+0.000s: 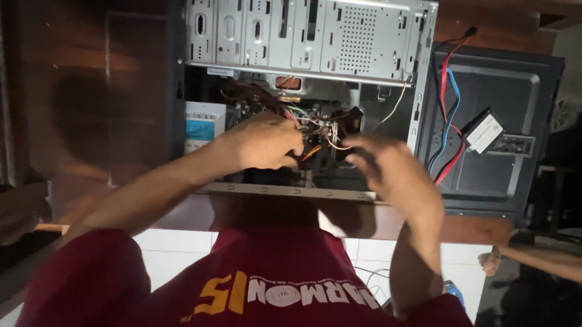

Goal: Installing a motherboard into a computer case and connecting power and data cables.

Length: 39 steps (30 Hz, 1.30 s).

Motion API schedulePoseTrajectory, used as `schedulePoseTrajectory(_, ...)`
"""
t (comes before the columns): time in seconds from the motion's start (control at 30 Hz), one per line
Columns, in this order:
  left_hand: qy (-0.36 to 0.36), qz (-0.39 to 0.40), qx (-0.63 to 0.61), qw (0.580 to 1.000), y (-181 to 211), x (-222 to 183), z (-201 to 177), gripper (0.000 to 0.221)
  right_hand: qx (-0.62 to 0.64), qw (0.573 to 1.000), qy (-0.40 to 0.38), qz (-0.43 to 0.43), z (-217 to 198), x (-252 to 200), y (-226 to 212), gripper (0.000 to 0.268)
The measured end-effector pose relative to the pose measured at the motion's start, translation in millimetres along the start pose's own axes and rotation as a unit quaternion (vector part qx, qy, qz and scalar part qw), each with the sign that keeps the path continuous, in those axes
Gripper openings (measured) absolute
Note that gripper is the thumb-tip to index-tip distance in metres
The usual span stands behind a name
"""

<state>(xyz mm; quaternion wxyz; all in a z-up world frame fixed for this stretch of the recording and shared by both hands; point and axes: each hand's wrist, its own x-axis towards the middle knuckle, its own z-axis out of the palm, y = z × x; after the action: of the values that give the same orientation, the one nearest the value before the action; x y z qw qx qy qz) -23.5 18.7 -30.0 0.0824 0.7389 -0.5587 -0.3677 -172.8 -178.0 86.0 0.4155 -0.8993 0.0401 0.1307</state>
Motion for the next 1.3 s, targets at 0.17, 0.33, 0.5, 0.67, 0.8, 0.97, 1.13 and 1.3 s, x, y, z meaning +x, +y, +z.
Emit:
schedulePoseTrajectory(0.17,0.062,-0.057,-0.057,0.995,-24.0,44.4,88.6,0.021,-0.123,0.982,-0.078,0.124,-16.8,16.1,7.1,0.032)
schedulePoseTrajectory(0.33,0.062,0.013,-0.021,0.998,-33.4,37.6,78.5,0.03,-0.105,0.978,-0.117,0.138,-1.3,34.7,8.5,0.03)
schedulePoseTrajectory(0.5,0.037,-0.013,-0.124,0.992,-5.3,9.9,26.7,0.035,-0.103,0.976,-0.156,0.113,13.0,50.7,24.8,0.024)
schedulePoseTrajectory(0.67,0.056,0.007,-0.048,0.997,10.4,-3.8,-9.8,0.055,-0.153,0.968,-0.173,0.097,-1.4,63.8,-0.5,0.021)
schedulePoseTrajectory(0.8,0.099,-0.013,0.043,0.994,5.1,9.8,-14.4,0.046,-0.17,0.962,-0.204,0.058,9.0,87.5,4.0,0.027)
schedulePoseTrajectory(0.97,0.117,-0.115,0.032,0.986,-3.4,23.0,-25.3,0.052,-0.275,0.938,-0.204,0.05,97.2,138.1,109.6,0.033)
schedulePoseTrajectory(1.13,0.118,-0.132,0.025,0.984,-12.6,24.6,-22.7,0.051,-0.31,0.917,-0.222,0.119,111.4,163.5,94.3,0.051)
schedulePoseTrajectory(1.3,0.124,-0.157,0.009,0.98,-21.0,35.7,-22.3,0.05,-0.288,0.919,-0.242,0.121,118.6,179.2,148.9,0.043)
